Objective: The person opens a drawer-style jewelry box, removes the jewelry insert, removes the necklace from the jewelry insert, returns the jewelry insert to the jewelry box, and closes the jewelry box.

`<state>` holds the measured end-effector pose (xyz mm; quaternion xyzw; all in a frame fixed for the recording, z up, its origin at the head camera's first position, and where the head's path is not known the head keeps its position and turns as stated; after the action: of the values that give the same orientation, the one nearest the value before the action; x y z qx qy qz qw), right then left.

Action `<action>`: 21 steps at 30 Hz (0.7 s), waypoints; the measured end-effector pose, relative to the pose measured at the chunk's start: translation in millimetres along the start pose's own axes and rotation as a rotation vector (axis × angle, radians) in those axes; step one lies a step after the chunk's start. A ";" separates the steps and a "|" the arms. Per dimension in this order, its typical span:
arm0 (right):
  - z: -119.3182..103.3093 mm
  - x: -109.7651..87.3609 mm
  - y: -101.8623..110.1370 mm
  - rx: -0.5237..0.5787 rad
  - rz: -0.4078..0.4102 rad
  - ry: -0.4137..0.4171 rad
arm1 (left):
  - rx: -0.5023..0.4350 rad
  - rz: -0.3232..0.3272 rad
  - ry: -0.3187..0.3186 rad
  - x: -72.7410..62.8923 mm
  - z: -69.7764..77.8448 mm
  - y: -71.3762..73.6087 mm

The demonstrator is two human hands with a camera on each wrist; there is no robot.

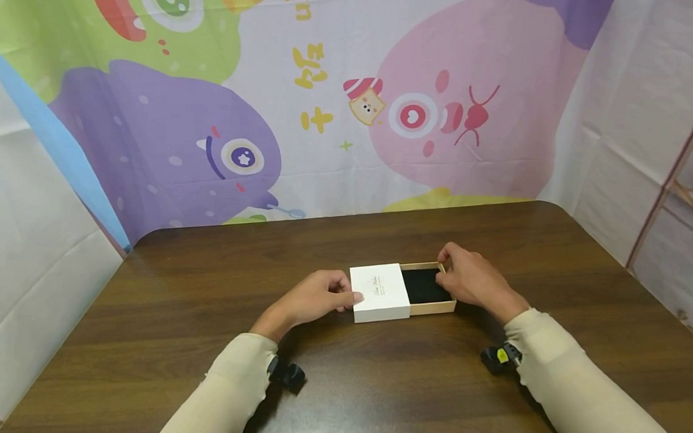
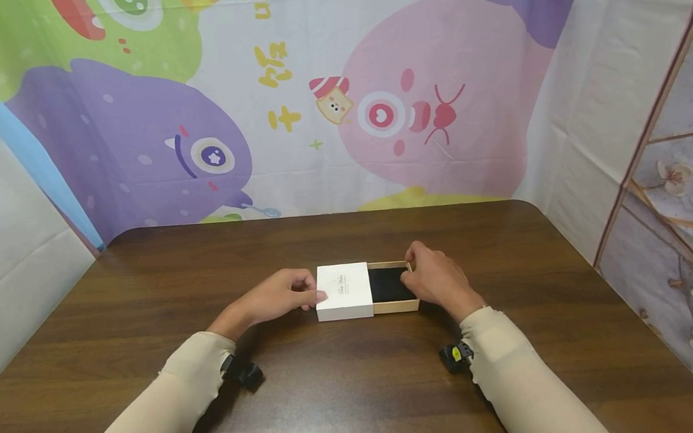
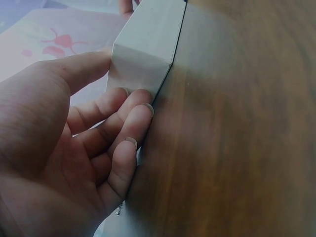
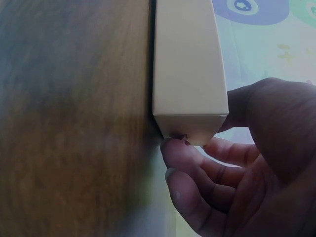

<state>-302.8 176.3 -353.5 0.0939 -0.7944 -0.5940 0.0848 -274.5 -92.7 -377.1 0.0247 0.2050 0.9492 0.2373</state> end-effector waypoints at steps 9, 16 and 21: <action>-1.5 -0.6 0.8 0.014 0.035 0.045 | -0.001 0.000 0.001 1.0 -0.5 -0.8; -3.5 -0.5 1.6 0.018 0.045 0.061 | -0.002 0.001 -0.023 1.2 0.3 -1.5; -4.1 -0.8 0.9 0.028 0.043 0.072 | 0.001 0.005 -0.019 1.1 0.7 -2.7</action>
<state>-301.1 172.9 -351.5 0.0991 -0.8008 -0.5773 0.1246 -274.3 -89.7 -377.6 0.0341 0.2030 0.9494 0.2370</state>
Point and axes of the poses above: each hand's wrist, its own x-axis towards the middle knuckle, its own y-axis out of the back of the hand, z = x × y, the point moved 7 cm from there along x, towards the middle knuckle, and after that the axes turned 12 degrees about -x, right-handed, at the moved point
